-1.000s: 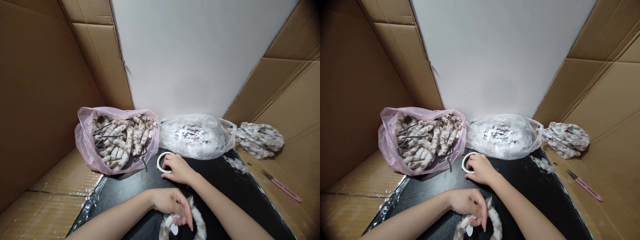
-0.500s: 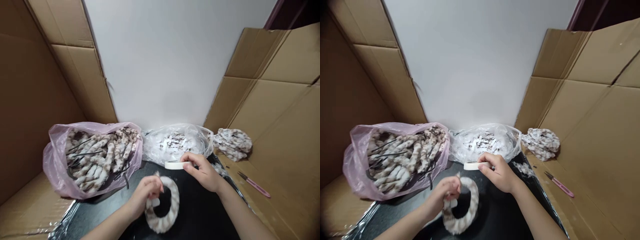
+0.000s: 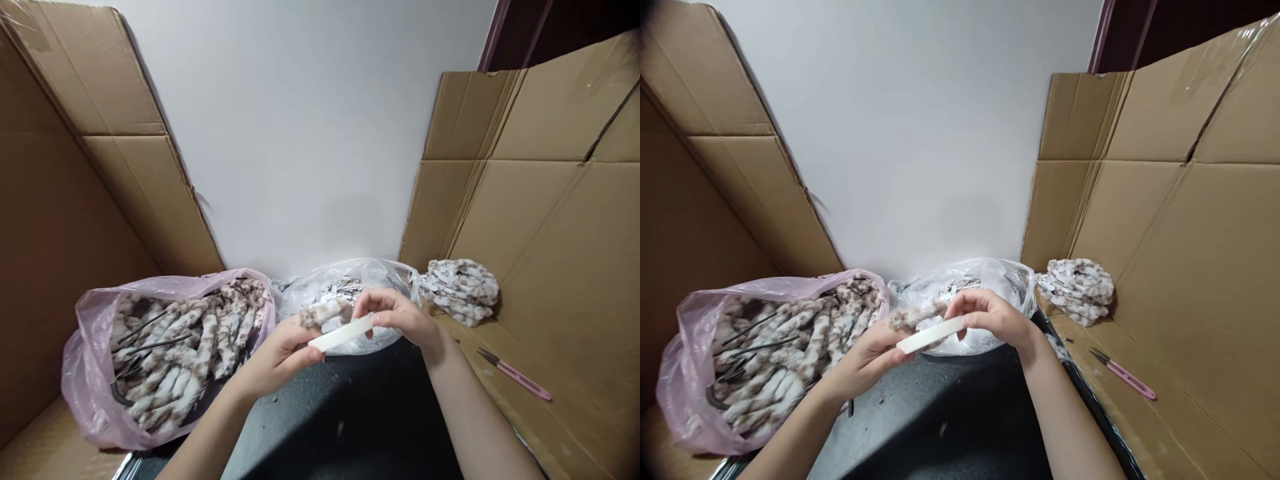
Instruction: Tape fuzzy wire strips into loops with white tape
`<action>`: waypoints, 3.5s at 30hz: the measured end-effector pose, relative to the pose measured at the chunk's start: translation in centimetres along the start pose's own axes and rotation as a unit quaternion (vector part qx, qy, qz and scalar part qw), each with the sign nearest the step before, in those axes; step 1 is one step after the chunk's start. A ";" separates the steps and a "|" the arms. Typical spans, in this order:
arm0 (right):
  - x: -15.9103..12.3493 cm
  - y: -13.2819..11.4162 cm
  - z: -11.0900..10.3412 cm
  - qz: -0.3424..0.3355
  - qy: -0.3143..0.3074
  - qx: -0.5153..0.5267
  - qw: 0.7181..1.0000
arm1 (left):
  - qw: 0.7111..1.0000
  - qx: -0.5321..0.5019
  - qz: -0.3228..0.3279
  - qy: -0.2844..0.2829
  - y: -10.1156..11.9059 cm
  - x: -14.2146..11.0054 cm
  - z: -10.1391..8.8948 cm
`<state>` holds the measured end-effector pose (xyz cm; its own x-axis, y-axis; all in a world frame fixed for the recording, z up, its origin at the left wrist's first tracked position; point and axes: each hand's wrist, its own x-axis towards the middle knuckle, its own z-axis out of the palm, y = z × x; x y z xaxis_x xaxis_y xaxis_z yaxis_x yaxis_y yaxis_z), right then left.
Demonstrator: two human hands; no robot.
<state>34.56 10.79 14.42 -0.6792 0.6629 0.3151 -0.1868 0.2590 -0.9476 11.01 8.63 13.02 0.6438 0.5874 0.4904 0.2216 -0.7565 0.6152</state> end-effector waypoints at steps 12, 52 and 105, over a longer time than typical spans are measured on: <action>0.2 0.6 1.4 0.027 -0.040 0.125 0.991 | 0.993 0.001 -0.114 -0.038 -1.7 -1.3 -2.3; 0.6 0.3 5.9 -0.061 0.315 -0.322 0.891 | 0.923 0.375 0.059 0.056 0.6 -0.6 0.4; -0.5 -1.3 4.6 0.085 0.163 0.048 0.982 | 0.971 0.107 -0.193 -0.092 -0.3 -0.4 -1.9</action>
<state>31.87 6.84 15.28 -0.4463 0.8843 0.1367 -0.1677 0.0674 -0.9835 9.30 9.21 13.86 0.5980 0.7927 0.1180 0.6069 -0.5441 0.5794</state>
